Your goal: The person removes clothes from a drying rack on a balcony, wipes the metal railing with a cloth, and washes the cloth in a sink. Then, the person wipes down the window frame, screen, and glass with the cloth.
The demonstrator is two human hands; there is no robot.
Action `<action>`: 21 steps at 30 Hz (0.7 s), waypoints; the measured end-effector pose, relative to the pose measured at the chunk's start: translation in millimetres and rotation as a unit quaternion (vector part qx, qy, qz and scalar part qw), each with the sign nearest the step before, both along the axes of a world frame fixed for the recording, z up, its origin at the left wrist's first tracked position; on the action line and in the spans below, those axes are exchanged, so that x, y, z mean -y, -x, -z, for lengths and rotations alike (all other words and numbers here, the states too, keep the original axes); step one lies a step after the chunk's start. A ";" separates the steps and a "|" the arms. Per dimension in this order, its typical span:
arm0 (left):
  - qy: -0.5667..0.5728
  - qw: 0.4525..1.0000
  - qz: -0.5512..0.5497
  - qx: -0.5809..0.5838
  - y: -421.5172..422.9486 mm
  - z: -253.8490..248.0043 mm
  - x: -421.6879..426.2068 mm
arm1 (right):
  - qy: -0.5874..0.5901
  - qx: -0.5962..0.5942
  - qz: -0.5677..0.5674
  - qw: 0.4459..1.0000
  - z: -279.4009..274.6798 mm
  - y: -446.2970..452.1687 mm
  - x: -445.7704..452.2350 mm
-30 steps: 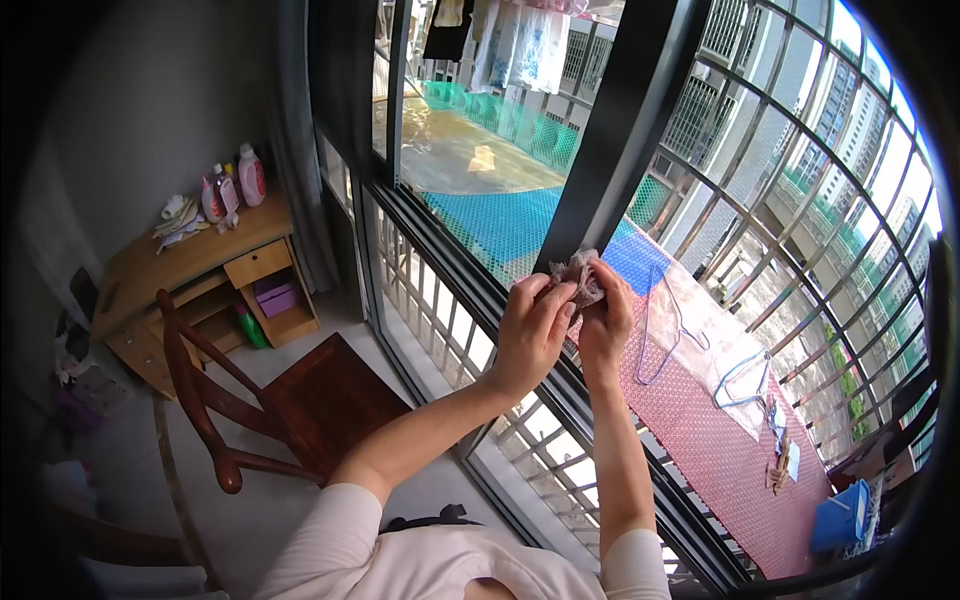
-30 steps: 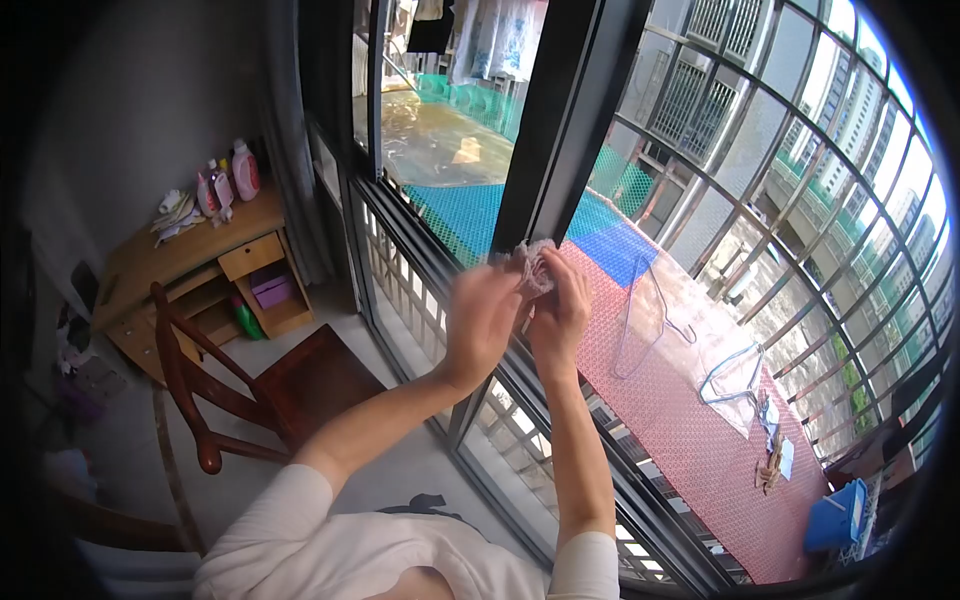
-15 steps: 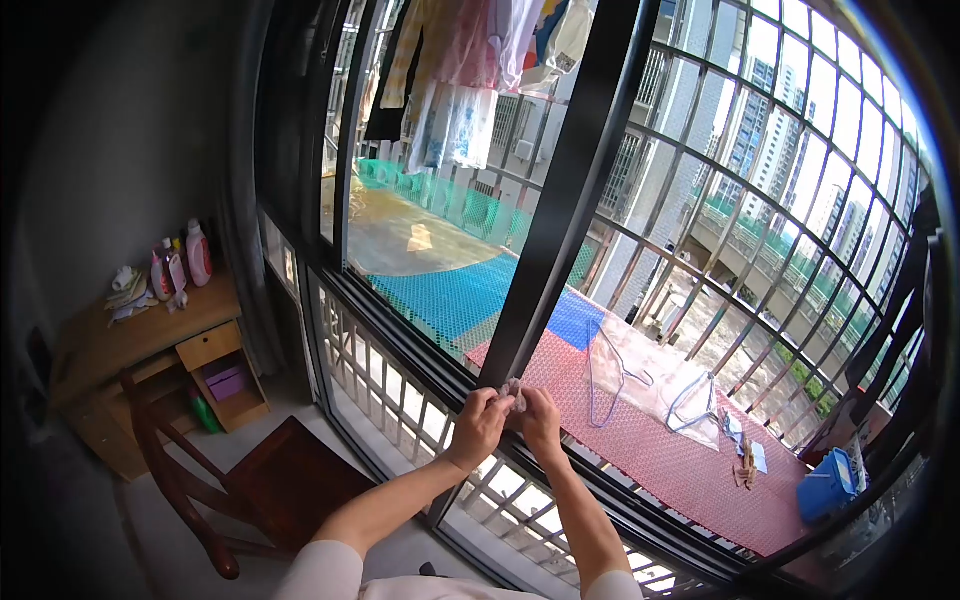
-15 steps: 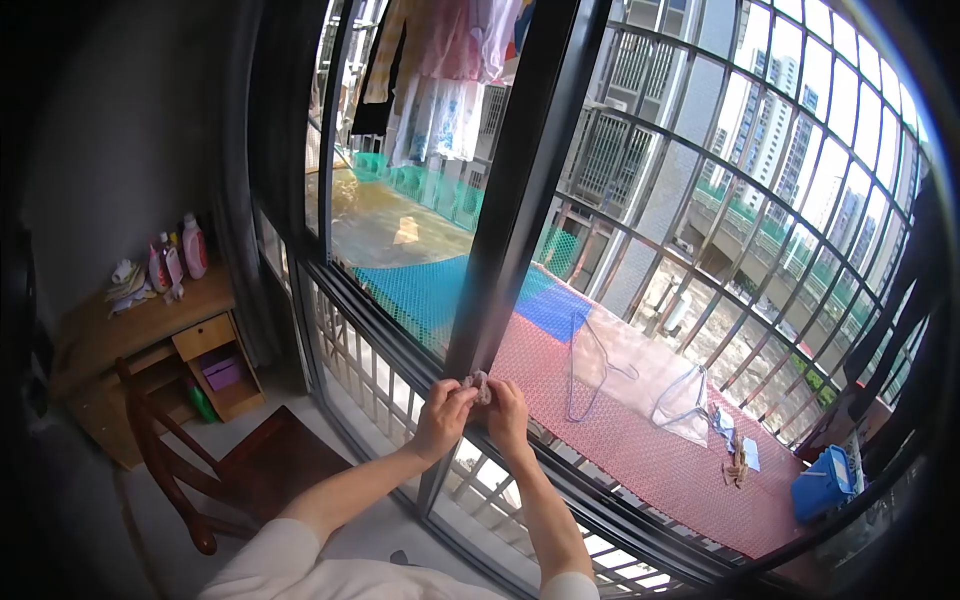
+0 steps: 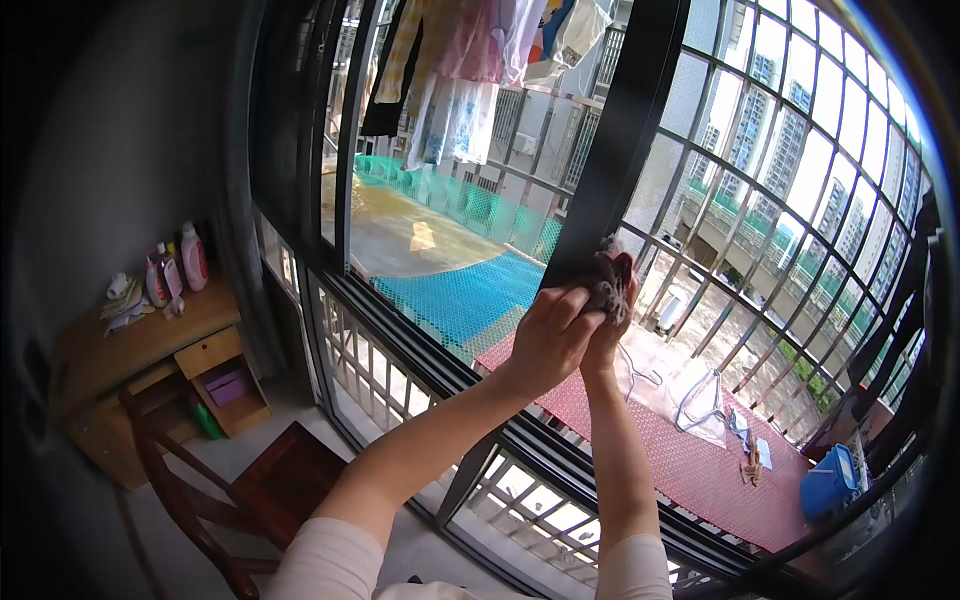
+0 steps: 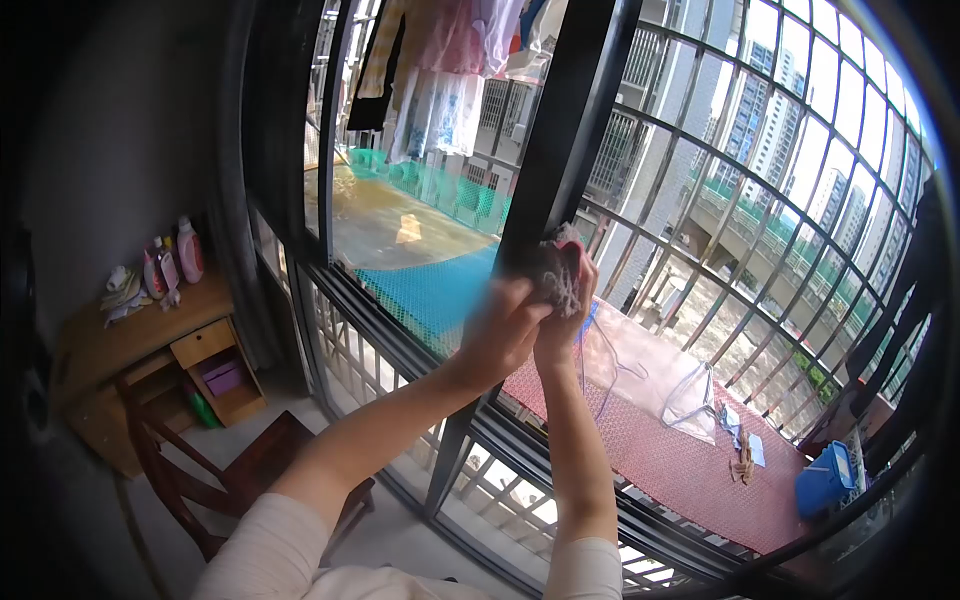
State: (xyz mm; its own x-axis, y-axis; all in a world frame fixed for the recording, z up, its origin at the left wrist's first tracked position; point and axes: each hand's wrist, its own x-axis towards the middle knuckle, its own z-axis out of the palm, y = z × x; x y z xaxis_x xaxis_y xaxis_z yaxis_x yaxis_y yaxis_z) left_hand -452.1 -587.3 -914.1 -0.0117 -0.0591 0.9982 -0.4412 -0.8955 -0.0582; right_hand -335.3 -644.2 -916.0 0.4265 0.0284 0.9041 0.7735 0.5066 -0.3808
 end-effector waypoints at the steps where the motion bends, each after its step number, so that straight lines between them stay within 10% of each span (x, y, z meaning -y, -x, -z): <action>1: -0.016 1.000 -0.002 -0.021 4.9 31.3 -3.1 | 0.066 0.059 0.138 0.986 21.9 18.7 9.0; 7: -0.007 0.996 -0.013 -0.090 28.3 101.5 -4.3 | 0.292 0.158 0.185 0.925 80.3 29.0 61.2; 21: 0.010 0.981 -0.067 0.182 -14.6 -172.4 -7.5 | -0.006 0.205 0.258 0.944 -213.1 -6.7 15.1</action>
